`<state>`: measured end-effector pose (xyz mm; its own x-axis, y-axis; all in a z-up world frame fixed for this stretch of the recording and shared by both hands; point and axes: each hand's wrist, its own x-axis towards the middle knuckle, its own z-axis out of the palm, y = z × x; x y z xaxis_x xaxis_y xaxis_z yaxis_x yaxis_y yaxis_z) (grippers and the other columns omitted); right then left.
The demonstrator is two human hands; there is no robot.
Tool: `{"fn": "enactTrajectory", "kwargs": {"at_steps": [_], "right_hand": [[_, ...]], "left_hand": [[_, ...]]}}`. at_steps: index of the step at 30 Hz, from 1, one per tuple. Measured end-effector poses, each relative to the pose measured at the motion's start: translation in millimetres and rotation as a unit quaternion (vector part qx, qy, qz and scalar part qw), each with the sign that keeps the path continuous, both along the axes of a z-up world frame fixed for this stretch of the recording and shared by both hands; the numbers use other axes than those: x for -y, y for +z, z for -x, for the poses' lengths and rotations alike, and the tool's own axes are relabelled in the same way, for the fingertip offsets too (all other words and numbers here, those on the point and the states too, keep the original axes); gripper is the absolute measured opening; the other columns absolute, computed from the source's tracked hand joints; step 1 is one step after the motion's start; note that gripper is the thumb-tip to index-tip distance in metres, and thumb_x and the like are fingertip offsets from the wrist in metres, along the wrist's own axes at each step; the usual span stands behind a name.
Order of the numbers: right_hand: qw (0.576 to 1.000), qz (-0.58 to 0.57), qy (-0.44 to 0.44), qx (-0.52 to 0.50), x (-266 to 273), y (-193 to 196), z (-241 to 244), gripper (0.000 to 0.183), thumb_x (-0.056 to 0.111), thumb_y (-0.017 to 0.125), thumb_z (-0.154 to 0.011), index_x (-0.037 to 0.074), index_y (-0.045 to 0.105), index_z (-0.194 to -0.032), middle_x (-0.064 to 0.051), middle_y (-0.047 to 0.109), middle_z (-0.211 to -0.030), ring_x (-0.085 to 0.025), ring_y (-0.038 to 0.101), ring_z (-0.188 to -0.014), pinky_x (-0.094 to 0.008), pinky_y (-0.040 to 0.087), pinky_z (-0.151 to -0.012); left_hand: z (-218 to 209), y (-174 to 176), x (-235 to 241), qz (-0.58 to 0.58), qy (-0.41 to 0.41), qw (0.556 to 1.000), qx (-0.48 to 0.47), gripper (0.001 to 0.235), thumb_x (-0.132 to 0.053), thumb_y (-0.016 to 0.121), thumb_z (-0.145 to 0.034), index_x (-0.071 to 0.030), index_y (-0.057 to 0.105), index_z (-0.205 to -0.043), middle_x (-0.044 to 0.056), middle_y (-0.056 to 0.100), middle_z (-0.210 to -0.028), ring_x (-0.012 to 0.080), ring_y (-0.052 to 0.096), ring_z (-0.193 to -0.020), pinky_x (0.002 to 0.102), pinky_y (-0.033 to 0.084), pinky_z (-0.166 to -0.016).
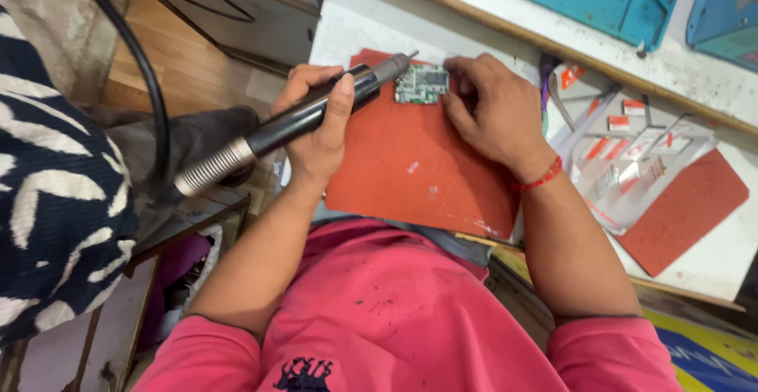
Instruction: The person uses a hot air gun to heat a small green circuit board placed on a red mat. They hold the board steady with one hand while directing the hot air nozzle with the other, focusing on specific components.
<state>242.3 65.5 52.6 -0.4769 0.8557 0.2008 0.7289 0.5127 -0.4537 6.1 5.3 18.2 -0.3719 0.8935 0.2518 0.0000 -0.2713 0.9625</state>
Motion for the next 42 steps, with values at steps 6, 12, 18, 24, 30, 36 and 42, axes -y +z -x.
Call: {"fn": "enactTrajectory", "kwargs": {"at_steps": [6, 12, 18, 24, 30, 36, 42], "right_hand": [[1.000, 0.001, 0.002, 0.003, 2.8, 0.3, 0.1, 0.032, 0.014, 0.073, -0.091, 0.008, 0.070, -0.122, -0.006, 0.064, -0.090, -0.029, 0.066, -0.078, -0.041, 0.053, -0.069], [1.000, -0.010, 0.004, -0.005, 3.5, -3.6, -4.5, 0.030, 0.012, 0.072, -0.092, 0.007, 0.071, -0.122, -0.007, 0.065, -0.090, -0.029, 0.066, -0.079, -0.041, 0.053, -0.069], [1.000, -0.014, 0.010, -0.012, 5.6, -2.7, -4.1, 0.029, 0.011, 0.070, -0.093, 0.007, 0.070, -0.122, -0.006, 0.066, -0.091, -0.028, 0.067, -0.079, -0.041, 0.054, -0.069], [1.000, -0.021, 0.005, -0.015, 3.5, -1.4, -2.7, 0.027, 0.011, 0.070, -0.094, 0.008, 0.070, -0.121, -0.005, 0.067, -0.091, -0.028, 0.067, -0.079, -0.041, 0.053, -0.067], [1.000, -0.018, 0.006, -0.008, 2.9, -0.2, -1.7, 0.029, 0.012, 0.071, -0.091, 0.008, 0.070, -0.120, -0.006, 0.066, -0.089, -0.029, 0.067, -0.078, -0.041, 0.053, -0.066], [1.000, -0.010, 0.007, -0.004, 2.5, -0.5, -0.6, 0.029, 0.013, 0.071, -0.093, 0.008, 0.070, -0.122, -0.006, 0.067, -0.091, -0.029, 0.067, -0.078, -0.041, 0.054, -0.067], [1.000, -0.017, 0.012, -0.004, 5.1, -0.1, -0.9, 0.030, 0.013, 0.072, -0.094, 0.008, 0.070, -0.123, -0.007, 0.067, -0.093, -0.029, 0.067, -0.079, -0.041, 0.054, -0.069]], "left_hand": [[2.0, -3.9, 3.5, -0.002, -0.033, 0.999, -0.012, 0.028, -0.027, 0.073, -0.102, 0.000, 0.068, -0.109, 0.007, 0.067, -0.107, 0.0136, 0.065, -0.099, 0.029, 0.053, -0.093], [2.3, -7.7, 7.8, 0.012, -0.050, 0.998, -0.031, 0.026, -0.026, 0.073, -0.100, -0.001, 0.069, -0.107, 0.006, 0.067, -0.101, 0.0127, 0.062, -0.091, 0.028, 0.051, -0.086], [5.4, -9.3, 5.9, -0.026, -0.099, 0.991, -0.082, 0.027, -0.025, 0.076, -0.101, 0.000, 0.071, -0.109, 0.009, 0.068, -0.106, 0.0158, 0.064, -0.095, 0.028, 0.051, -0.083], [5.9, -6.4, 4.1, -0.044, -0.106, 0.988, -0.104, 0.028, -0.025, 0.076, -0.101, 0.000, 0.070, -0.110, 0.008, 0.071, -0.107, 0.0134, 0.067, -0.094, 0.028, 0.053, -0.088], [7.7, -8.9, 2.9, -0.019, -0.120, 0.991, -0.057, 0.030, -0.028, 0.076, -0.101, 0.000, 0.069, -0.111, 0.008, 0.069, -0.106, 0.0135, 0.065, -0.098, 0.028, 0.053, -0.091], [6.7, -7.6, 4.9, 0.046, -0.068, 0.996, -0.019, 0.030, -0.029, 0.075, -0.100, -0.001, 0.070, -0.111, 0.003, 0.071, -0.097, 0.0095, 0.064, -0.088, 0.026, 0.053, -0.082], [2.3, -3.3, 5.0, 0.043, -0.038, 0.998, -0.029, 0.029, -0.028, 0.075, -0.101, -0.001, 0.069, -0.110, 0.005, 0.071, -0.097, 0.0104, 0.064, -0.088, 0.027, 0.053, -0.082]]}}
